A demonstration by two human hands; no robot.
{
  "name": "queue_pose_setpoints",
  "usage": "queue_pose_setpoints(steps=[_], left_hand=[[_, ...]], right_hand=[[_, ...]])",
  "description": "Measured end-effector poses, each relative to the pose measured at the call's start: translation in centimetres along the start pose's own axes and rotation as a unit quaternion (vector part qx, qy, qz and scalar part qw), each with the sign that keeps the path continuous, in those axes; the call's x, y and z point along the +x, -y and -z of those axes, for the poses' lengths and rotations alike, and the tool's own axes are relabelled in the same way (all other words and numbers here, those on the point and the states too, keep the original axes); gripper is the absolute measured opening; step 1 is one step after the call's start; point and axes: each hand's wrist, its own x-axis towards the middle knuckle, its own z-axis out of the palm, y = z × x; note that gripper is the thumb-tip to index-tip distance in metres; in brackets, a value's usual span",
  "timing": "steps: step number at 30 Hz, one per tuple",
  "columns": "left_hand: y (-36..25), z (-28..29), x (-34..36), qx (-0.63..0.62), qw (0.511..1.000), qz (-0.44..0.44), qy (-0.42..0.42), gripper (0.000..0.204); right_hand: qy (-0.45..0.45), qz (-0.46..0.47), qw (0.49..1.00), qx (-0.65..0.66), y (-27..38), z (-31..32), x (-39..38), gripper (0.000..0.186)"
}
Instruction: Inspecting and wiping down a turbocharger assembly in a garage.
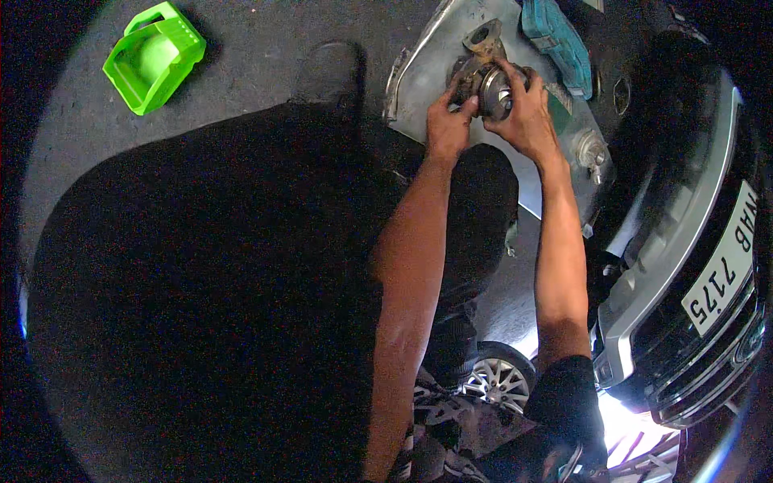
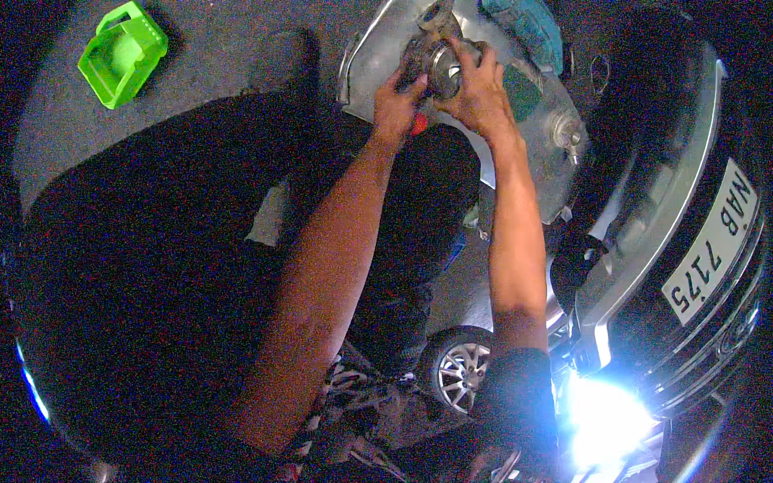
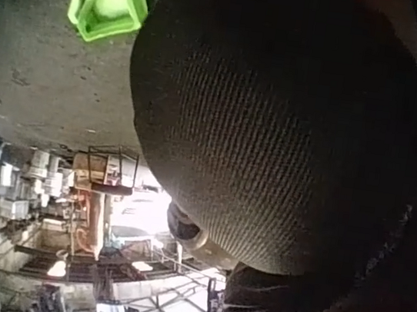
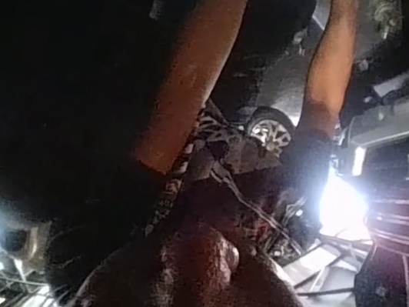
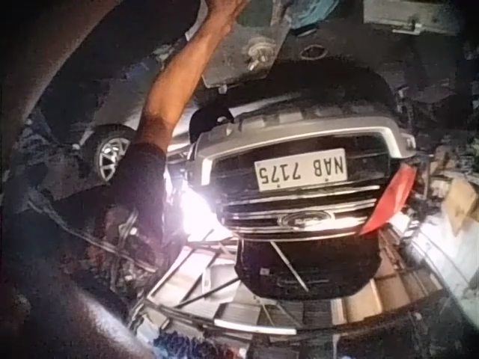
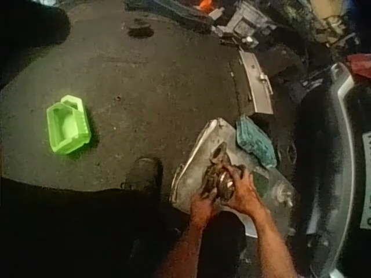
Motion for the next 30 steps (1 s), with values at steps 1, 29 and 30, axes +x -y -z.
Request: queue_pose_setpoints(steps=[1, 29, 30], left_hand=[[0.0, 0.2, 0.0, 0.039, 0.999, -0.019, -0.003, 0.056], [0.4, -0.1, -0.4, 0.021, 0.999, -0.026, 0.006, 0.054], [0.3, 0.1, -0.2, 0.016, 1.0, -0.022, 0.011, 0.054]], right_hand=[[-0.007, 0.019, 1.0, 0.01, 0.0, -0.1, 0.0, 0.101], [-0.011, 0.004, 1.0, 0.017, -0.5, -0.3, -0.6, 0.101], [-0.021, 0.021, 0.999, 0.016, -0.4, -0.2, -0.4, 0.1]])
